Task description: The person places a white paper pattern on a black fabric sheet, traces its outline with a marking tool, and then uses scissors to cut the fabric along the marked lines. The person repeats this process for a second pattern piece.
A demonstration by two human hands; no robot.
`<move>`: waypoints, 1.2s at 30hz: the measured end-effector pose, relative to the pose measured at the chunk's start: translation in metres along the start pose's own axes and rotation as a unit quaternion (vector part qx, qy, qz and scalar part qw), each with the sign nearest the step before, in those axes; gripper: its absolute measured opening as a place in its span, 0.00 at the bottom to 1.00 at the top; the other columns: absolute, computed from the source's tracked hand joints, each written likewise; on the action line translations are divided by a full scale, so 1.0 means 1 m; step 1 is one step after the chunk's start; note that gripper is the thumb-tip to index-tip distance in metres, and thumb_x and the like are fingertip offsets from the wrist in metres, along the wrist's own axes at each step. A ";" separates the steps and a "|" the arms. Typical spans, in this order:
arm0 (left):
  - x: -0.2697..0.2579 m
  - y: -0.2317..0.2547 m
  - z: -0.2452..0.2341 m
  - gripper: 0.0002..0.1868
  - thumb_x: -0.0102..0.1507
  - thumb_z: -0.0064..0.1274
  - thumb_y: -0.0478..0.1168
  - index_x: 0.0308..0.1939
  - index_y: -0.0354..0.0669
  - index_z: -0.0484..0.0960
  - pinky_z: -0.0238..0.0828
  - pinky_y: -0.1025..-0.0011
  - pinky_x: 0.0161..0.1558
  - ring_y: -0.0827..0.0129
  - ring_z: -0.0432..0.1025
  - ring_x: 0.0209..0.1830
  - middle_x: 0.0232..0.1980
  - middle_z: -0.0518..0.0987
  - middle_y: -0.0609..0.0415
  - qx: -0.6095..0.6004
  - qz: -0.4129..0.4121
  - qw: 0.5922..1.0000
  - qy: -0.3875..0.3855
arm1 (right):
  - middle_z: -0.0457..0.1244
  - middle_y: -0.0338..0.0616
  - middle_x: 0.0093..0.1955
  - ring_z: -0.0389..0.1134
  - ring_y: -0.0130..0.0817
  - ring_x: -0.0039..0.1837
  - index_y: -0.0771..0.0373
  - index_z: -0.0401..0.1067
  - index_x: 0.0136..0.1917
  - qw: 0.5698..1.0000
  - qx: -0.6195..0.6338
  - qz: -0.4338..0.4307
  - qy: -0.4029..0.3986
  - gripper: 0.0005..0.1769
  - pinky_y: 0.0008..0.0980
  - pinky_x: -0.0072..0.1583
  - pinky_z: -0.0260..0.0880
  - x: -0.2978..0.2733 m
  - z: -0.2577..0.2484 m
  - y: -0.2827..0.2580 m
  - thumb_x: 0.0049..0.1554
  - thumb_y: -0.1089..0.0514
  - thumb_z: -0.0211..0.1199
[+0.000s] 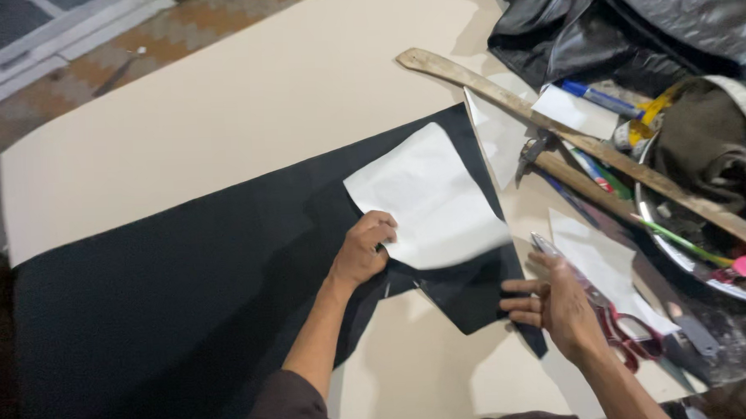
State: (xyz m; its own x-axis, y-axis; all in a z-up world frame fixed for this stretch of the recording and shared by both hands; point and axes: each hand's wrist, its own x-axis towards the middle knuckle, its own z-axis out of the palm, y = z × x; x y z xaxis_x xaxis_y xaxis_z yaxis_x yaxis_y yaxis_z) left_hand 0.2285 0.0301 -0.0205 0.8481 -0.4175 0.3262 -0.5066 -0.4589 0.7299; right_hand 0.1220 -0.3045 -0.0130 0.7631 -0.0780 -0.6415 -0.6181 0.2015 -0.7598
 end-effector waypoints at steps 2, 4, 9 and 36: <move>0.005 -0.007 -0.004 0.17 0.46 0.50 0.18 0.35 0.39 0.78 0.76 0.68 0.43 0.60 0.77 0.45 0.48 0.79 0.51 0.021 0.008 0.999 -0.027 | 0.66 0.57 0.55 0.72 0.46 0.48 0.55 0.54 0.77 1.000 -0.004 0.009 0.020 0.36 0.41 0.46 0.77 0.007 0.015 -0.008 0.65 0.33 0.37; 0.009 -0.008 -0.007 0.18 0.45 0.49 0.19 0.35 0.38 0.79 0.76 0.67 0.43 0.59 0.77 0.46 0.48 0.79 0.50 0.035 0.022 0.998 -0.050 | 0.66 0.47 0.54 0.72 0.38 0.48 0.59 0.57 0.77 0.999 -0.035 -0.025 0.026 0.33 0.39 0.44 0.78 0.010 0.028 -0.014 0.66 0.39 0.43; 0.017 0.000 -0.023 0.23 0.38 0.54 0.26 0.38 0.37 0.83 0.74 0.65 0.52 0.53 0.75 0.50 0.50 0.80 0.47 0.014 0.009 0.994 -0.105 | 0.69 0.48 0.39 0.67 0.33 0.39 0.67 0.64 0.70 0.957 -0.264 -0.078 0.095 0.36 0.32 0.41 0.66 0.008 0.054 -0.031 0.51 0.57 0.70; 0.106 0.029 0.069 0.46 0.57 0.45 0.76 0.77 0.73 0.58 0.27 0.18 0.68 0.38 0.30 0.82 0.84 0.43 0.55 0.326 -0.142 0.921 -0.158 | 0.73 0.50 0.37 0.74 0.38 0.38 0.69 0.69 0.60 0.916 -0.345 -0.070 0.192 0.35 0.35 0.43 0.72 0.019 0.061 -0.047 0.45 0.51 0.76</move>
State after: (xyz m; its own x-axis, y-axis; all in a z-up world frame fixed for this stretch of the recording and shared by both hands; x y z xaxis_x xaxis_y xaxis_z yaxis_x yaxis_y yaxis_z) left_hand 0.2928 -0.0819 -0.0064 0.9255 -0.3678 -0.0900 -0.3436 -0.9156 0.2088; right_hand 0.1773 -0.2561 0.0173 0.8031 -0.4211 -0.4215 -0.5926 -0.4917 -0.6380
